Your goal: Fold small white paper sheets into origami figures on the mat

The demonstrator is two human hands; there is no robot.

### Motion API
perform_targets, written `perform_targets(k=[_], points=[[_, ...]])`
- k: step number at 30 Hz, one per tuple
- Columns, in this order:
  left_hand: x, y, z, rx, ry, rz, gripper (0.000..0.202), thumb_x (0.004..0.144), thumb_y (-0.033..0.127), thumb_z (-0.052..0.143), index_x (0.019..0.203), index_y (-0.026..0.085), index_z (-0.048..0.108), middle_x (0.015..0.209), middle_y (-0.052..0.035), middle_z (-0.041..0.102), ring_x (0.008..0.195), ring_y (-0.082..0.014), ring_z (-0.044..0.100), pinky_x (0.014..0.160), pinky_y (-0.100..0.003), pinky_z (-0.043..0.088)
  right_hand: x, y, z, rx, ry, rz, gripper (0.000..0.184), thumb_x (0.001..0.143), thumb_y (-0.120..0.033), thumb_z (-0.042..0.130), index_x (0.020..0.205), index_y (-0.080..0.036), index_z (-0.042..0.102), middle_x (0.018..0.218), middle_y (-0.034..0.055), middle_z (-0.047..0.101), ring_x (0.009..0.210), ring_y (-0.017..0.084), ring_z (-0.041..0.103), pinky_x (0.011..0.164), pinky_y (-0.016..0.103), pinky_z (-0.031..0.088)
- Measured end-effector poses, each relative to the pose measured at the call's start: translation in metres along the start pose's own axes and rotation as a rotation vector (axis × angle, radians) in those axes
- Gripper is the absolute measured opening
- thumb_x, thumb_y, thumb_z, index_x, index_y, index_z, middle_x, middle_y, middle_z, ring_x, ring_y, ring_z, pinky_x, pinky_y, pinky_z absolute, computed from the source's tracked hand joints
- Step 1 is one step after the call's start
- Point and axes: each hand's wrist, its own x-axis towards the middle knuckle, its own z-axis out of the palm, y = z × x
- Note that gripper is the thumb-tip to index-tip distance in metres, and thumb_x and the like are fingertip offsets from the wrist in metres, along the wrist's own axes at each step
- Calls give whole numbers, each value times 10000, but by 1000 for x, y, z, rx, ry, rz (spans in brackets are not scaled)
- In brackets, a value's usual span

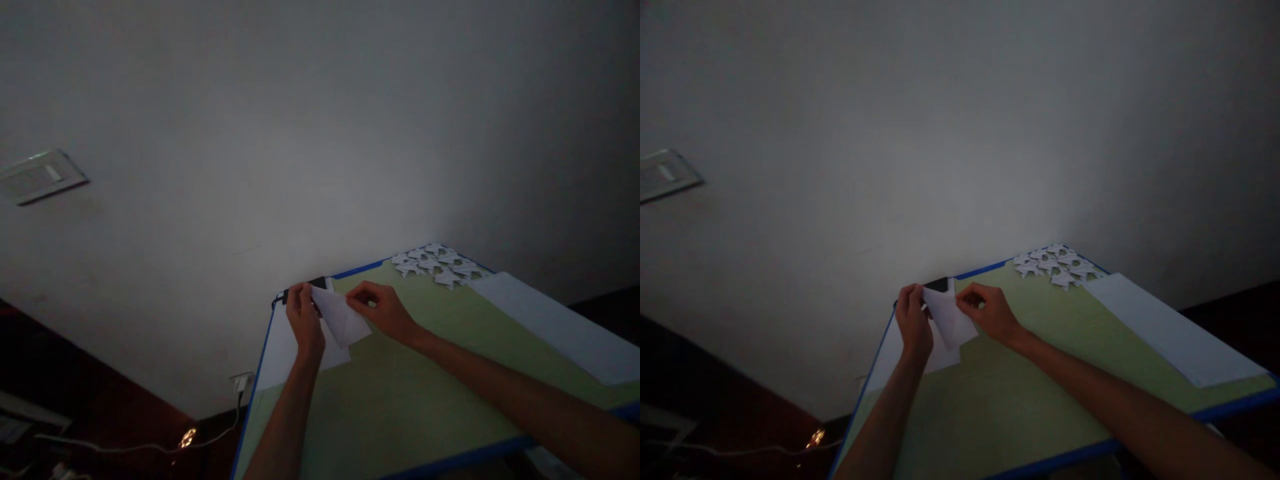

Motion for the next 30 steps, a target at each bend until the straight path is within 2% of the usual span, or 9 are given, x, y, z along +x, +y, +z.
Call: perform_targets(k=[4, 11, 18, 24, 27, 30], points=[[0, 1, 0, 16, 36, 46, 205, 841, 402, 628, 851, 201, 589, 644, 62, 473, 521, -83, 436, 463, -180, 324, -1, -3, 2, 21, -3, 2, 73, 834, -251, 696, 841, -186, 727, 766, 33, 741, 687, 160, 671, 659, 276, 507], [1, 1, 1, -28, 26, 11, 247, 808, 418, 677, 878, 188, 617, 770, -14, 667, 602, -116, 549, 516, -205, 387, -2, -2, 3, 11, 0, 8, 76, 831, -248, 696, 839, -180, 729, 736, 27, 729, 667, 155, 658, 635, 268, 491], [2, 3, 1, -77, 91, -4, 238, 791, 399, 694, 885, 195, 616, 751, 7, 650, 594, -106, 548, 512, -198, 382, -3, -6, 4, 13, -7, 1, 79, 831, -250, 693, 844, -182, 732, 751, 30, 736, 678, 157, 665, 647, 274, 493], [17, 3, -9, -86, 195, 67, 228, 784, 378, 683, 833, 175, 592, 707, 12, 627, 464, -75, 430, 430, -205, 304, -3, 1, 3, -9, 36, -4, 70, 827, -244, 684, 816, -185, 721, 732, 23, 722, 659, 153, 649, 630, 272, 486], [18, -1, -9, -31, 154, 73, 233, 785, 384, 676, 783, 164, 600, 685, 11, 607, 484, -80, 448, 460, -220, 344, -1, 5, 1, -3, 73, 4, 83, 827, -260, 682, 811, -185, 716, 744, 27, 720, 670, 157, 650, 652, 282, 500], [14, -6, -5, 3, 63, 14, 254, 763, 399, 698, 786, 149, 655, 717, -5, 615, 543, -88, 476, 510, -227, 382, 0, 7, 0, 33, 85, 27, 100, 823, -285, 692, 823, -187, 715, 765, 32, 725, 694, 165, 660, 676, 292, 516]])
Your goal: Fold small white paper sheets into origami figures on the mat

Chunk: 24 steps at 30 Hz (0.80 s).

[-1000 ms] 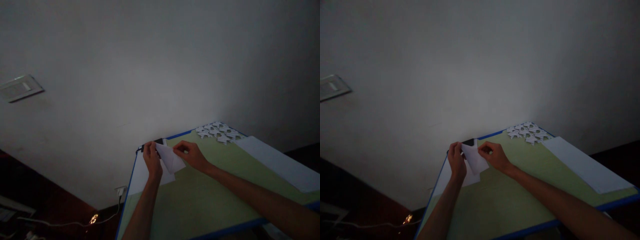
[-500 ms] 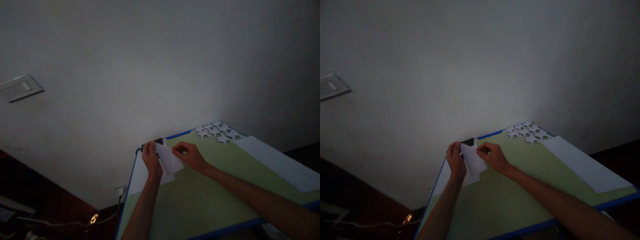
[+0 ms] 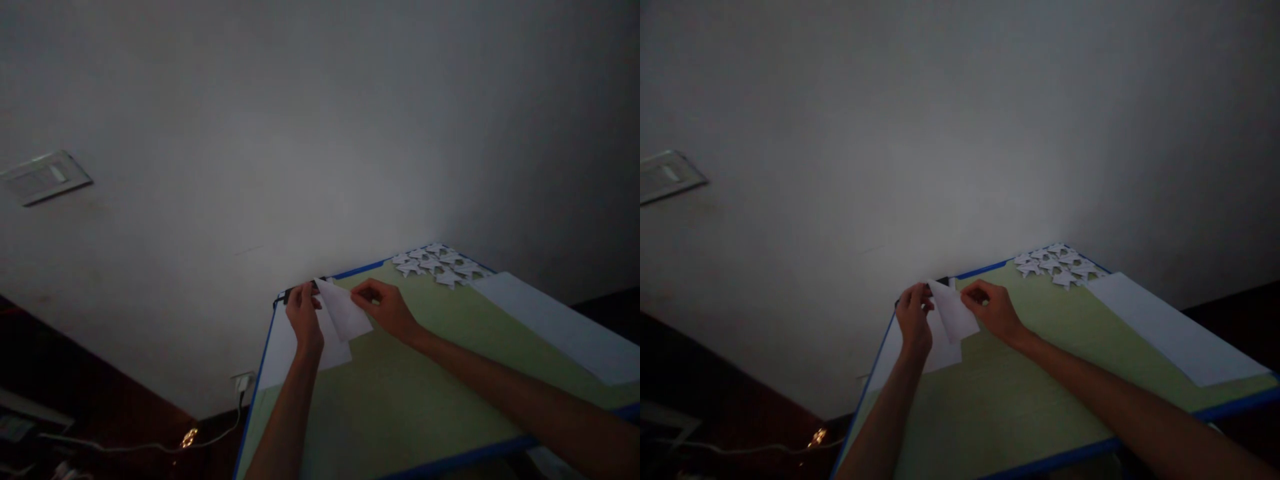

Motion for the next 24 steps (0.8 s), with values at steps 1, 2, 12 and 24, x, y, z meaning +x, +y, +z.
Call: perform_targets(k=[1, 2, 12, 24], points=[[-2, -1, 1, -6, -24, -27, 262, 752, 403, 708, 794, 147, 672, 733, -8, 618, 565, -91, 483, 530, -229, 394, 0, 1, 0, 15, -1, 11, 107, 820, -292, 696, 826, -187, 714, 769, 33, 726, 698, 167, 662, 679, 294, 520], [-3, -2, 2, -19, -43, -55, 265, 741, 403, 717, 799, 147, 683, 744, -10, 617, 586, -94, 491, 548, -231, 403, 0, 1, 0, 27, -6, 21, 113, 818, -299, 701, 829, -187, 714, 770, 33, 726, 700, 168, 664, 679, 294, 521], [-4, -1, 3, -118, -74, -166, 236, 669, 358, 752, 734, 151, 660, 703, 20, 550, 659, -105, 497, 612, -232, 414, -2, 1, -1, 51, -42, 44, 127, 809, -310, 710, 826, -185, 712, 754, 24, 721, 690, 163, 661, 666, 292, 518], [-7, 5, 4, -176, -86, -240, 170, 652, 299, 700, 721, 167, 616, 749, 20, 563, 643, -98, 507, 583, -227, 398, -2, 0, -1, 15, -36, 31, 111, 818, -295, 693, 829, -186, 712, 768, 35, 724, 702, 171, 664, 679, 302, 522]])
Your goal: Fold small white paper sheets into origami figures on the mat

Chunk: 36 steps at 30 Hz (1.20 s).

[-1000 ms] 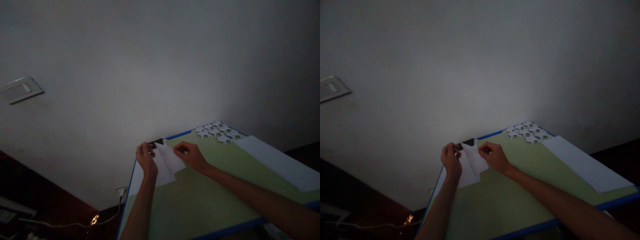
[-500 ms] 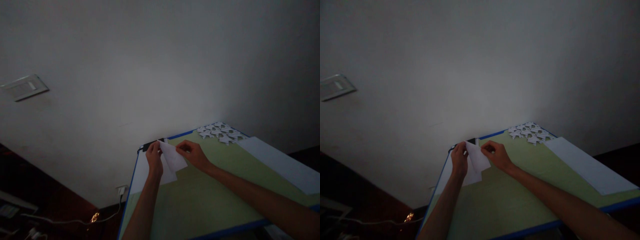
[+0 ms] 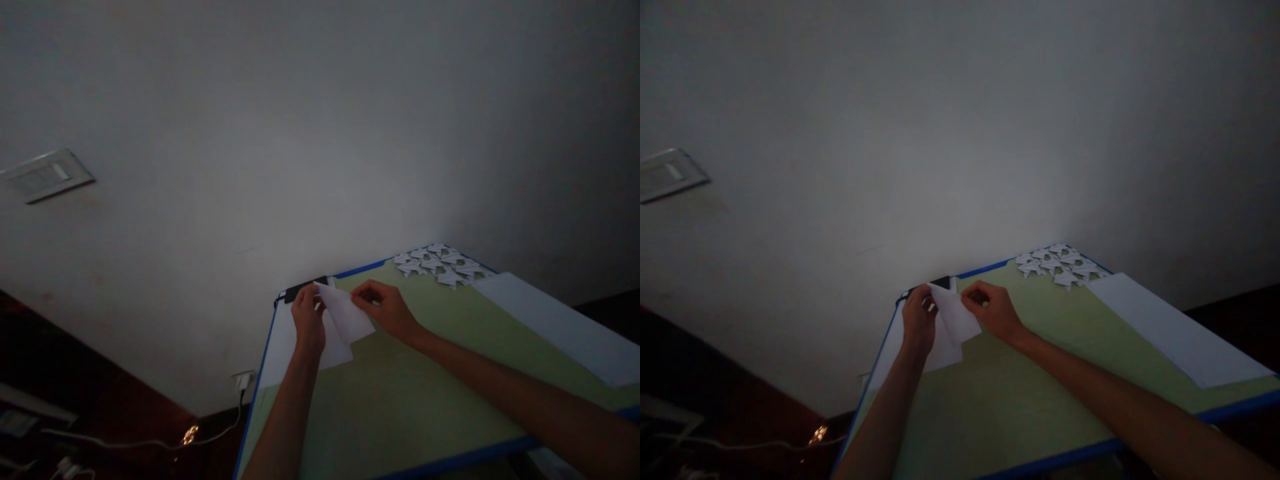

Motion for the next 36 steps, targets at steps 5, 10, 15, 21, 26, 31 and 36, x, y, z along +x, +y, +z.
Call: perform_targets(k=[5, 10, 15, 21, 26, 31, 36], points=[[-2, -5, 0, 67, -31, -22, 186, 666, 323, 699, 737, 168, 624, 732, 22, 550, 643, -104, 499, 574, -227, 394, 0, 1, 0, 8, 21, -5, 128, 817, -311, 693, 829, -185, 707, 772, 37, 719, 706, 174, 660, 687, 308, 524], [-3, -7, 1, 89, -18, -8, 219, 665, 343, 719, 742, 162, 624, 696, 36, 538, 628, -98, 505, 588, -223, 395, 3, 4, -2, 22, -35, 45, 177, 814, -349, 704, 862, -180, 696, 797, 40, 725, 733, 176, 675, 709, 303, 532], [-1, -10, -1, 220, -62, -3, 267, 667, 391, 734, 752, 145, 671, 654, 21, 559, 585, -110, 490, 553, -234, 362, 12, 10, -9, 29, -100, 129, 300, 868, -461, 644, 951, -178, 698, 810, 47, 729, 740, 177, 684, 697, 298, 532], [-13, -22, 4, 351, -338, -152, 287, 641, 407, 776, 744, 146, 716, 681, -16, 612, 583, -120, 509, 558, -245, 358, 20, 23, -15, 12, -167, 178, 304, 846, -453, 638, 882, -168, 739, 817, 46, 743, 704, 160, 665, 655, 275, 515], [-20, -30, 4, 451, -394, -160, 284, 661, 420, 766, 703, 148, 697, 650, -19, 597, 572, -127, 504, 540, -247, 342, 20, 33, -16, -17, -192, 145, 232, 746, -395, 716, 733, -166, 744, 715, 32, 732, 694, 168, 645, 673, 289, 517], [-19, -32, 2, 504, -394, -159, 257, 693, 407, 710, 679, 158, 644, 610, -5, 561, 536, -127, 488, 504, -244, 326, 20, 36, -14, -5, -182, 158, 181, 729, -339, 723, 770, -163, 748, 764, 46, 751, 731, 179, 668, 726, 313, 530], [-21, -29, 4, 495, -383, -153, 268, 690, 380, 692, 621, 187, 520, 573, 35, 481, 505, -105, 428, 485, -226, 306, 20, 35, -10, -2, -142, 160, 170, 731, -332, 719, 761, -166, 732, 752, 38, 745, 721, 174, 665, 733, 317, 524]])
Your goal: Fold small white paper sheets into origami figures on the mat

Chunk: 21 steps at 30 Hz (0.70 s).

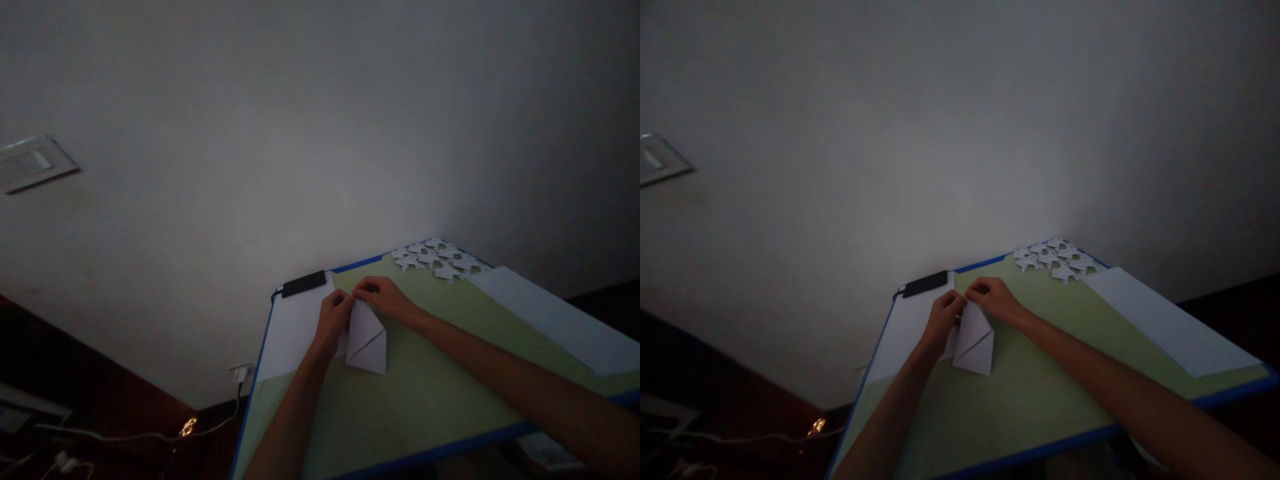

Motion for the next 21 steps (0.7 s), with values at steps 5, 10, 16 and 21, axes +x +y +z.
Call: perform_targets(k=[5, 10, 16, 21], points=[[-2, 4, 1, 4, -26, 2, 194, 695, 315, 620, 625, 196, 483, 580, 47, 433, 517, -100, 393, 491, -222, 296, 2, -6, -1, 20, 91, 9, 216, 734, -380, 721, 757, -166, 723, 732, 32, 728, 702, 171, 646, 704, 308, 510], [0, 4, 1, -4, -47, -14, 177, 679, 315, 608, 637, 195, 485, 621, 35, 456, 559, -111, 427, 513, -229, 318, 3, -12, -5, 40, 128, 8, 234, 738, -396, 722, 780, -166, 724, 757, 41, 729, 715, 176, 642, 711, 312, 503], [0, 4, 2, 0, -73, -26, 193, 673, 325, 618, 632, 193, 483, 614, 38, 437, 553, -107, 414, 506, -222, 299, 8, -14, -13, 69, 236, 25, 260, 718, -425, 724, 769, -170, 717, 759, 35, 711, 713, 176, 621, 700, 310, 477], [-3, 6, 3, 17, -103, -26, 214, 661, 326, 629, 611, 195, 467, 597, 40, 424, 538, -102, 401, 493, -218, 301, 11, -16, -23, 66, 309, 65, 284, 700, -438, 729, 782, -166, 726, 752, 39, 709, 701, 179, 608, 685, 311, 467]])
